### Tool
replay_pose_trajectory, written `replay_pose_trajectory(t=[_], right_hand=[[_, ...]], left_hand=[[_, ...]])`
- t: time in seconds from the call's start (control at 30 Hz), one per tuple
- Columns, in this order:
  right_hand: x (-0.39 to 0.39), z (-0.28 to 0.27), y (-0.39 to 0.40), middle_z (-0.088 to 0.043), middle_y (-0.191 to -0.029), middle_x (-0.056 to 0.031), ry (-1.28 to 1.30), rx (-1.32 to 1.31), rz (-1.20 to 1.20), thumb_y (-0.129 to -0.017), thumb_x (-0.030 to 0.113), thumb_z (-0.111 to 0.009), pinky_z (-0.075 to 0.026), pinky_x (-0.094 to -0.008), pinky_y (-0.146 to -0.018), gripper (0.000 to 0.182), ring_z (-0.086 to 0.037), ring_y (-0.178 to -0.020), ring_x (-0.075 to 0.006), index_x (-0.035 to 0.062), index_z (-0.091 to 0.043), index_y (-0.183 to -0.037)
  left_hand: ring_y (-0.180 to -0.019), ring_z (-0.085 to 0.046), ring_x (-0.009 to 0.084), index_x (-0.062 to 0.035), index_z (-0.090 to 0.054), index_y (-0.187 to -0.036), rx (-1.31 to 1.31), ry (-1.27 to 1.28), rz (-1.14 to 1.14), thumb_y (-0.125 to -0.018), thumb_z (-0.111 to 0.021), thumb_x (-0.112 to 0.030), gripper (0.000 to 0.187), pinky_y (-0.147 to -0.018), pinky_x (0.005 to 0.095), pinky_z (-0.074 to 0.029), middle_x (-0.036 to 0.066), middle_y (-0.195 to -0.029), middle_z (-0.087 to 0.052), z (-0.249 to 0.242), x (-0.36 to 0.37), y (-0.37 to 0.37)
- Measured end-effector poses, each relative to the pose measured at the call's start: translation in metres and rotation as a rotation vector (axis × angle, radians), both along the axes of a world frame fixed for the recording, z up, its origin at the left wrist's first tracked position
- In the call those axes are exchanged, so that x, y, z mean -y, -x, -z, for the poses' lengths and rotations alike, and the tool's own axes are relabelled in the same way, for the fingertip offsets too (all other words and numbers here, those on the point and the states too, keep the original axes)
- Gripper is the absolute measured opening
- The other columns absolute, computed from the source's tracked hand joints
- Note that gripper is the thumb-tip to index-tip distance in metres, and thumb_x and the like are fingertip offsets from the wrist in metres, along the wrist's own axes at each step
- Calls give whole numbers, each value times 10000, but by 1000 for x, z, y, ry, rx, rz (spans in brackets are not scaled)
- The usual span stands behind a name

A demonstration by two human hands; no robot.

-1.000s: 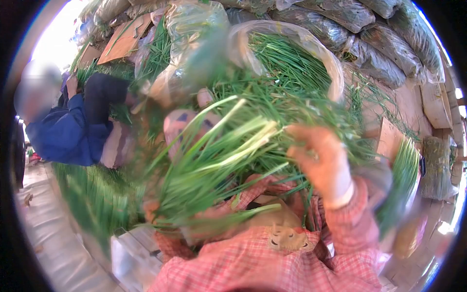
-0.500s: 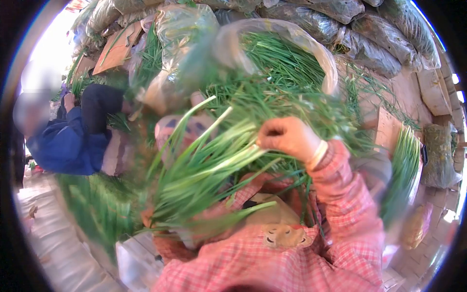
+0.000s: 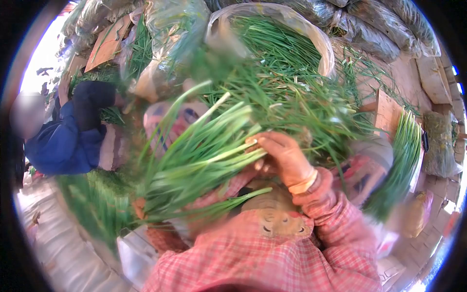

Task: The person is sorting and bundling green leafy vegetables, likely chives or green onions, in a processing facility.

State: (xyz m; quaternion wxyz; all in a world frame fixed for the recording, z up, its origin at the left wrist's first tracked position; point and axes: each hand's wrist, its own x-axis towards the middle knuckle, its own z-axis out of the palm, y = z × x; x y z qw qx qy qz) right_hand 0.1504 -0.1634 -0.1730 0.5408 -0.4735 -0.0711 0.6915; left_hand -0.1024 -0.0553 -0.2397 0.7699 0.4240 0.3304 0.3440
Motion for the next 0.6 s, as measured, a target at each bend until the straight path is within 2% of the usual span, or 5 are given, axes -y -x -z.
replay_pose_trajectory(t=[0.23,0.33,0.53,0.57,0.6], right_hand=[[-6,-7,18,-589,-867,-39,-86,-75,-104,-824,88,-605,-506,-241,-608,327,-586,-700,-117,33,-510,-1133],[-4,-5,22,-591,-856,-35,-59,-53,-56,-820,73,-602,-511,-247,-621,348,-585,-699,-116,36,-497,-1149],[-1,20,22,-597,-820,-24,-90,428,183,-775,33,-608,-475,-216,-563,346,-565,-654,-90,41,-529,-1111],[3,23,15,-593,-805,-19,-77,426,246,-765,42,-613,-432,-194,-516,331,-540,-613,-77,45,-549,-1090],[10,27,-6,-572,-855,8,-83,601,182,-790,25,-593,-389,-172,-525,314,-494,-652,-51,45,-547,-1100]], left_hand=[[-608,-443,177,-101,-479,-697,-116,-103,-375,-851,-453,-211,191,-711,333,-376,18,-626,-459,-2,11,97],[-611,-447,178,-100,-483,-700,-177,-135,-503,-848,-455,-208,186,-716,335,-377,18,-629,-463,7,18,140],[-617,-454,180,-98,-491,-707,-282,-203,-686,-842,-461,-204,174,-726,338,-378,19,-636,-471,26,34,192],[-618,-455,181,-98,-493,-708,-294,-212,-700,-841,-462,-203,173,-727,338,-378,20,-637,-472,30,37,198],[-619,-456,181,-97,-494,-709,-309,-207,-714,-840,-463,-203,171,-729,339,-379,20,-638,-474,36,40,205]])
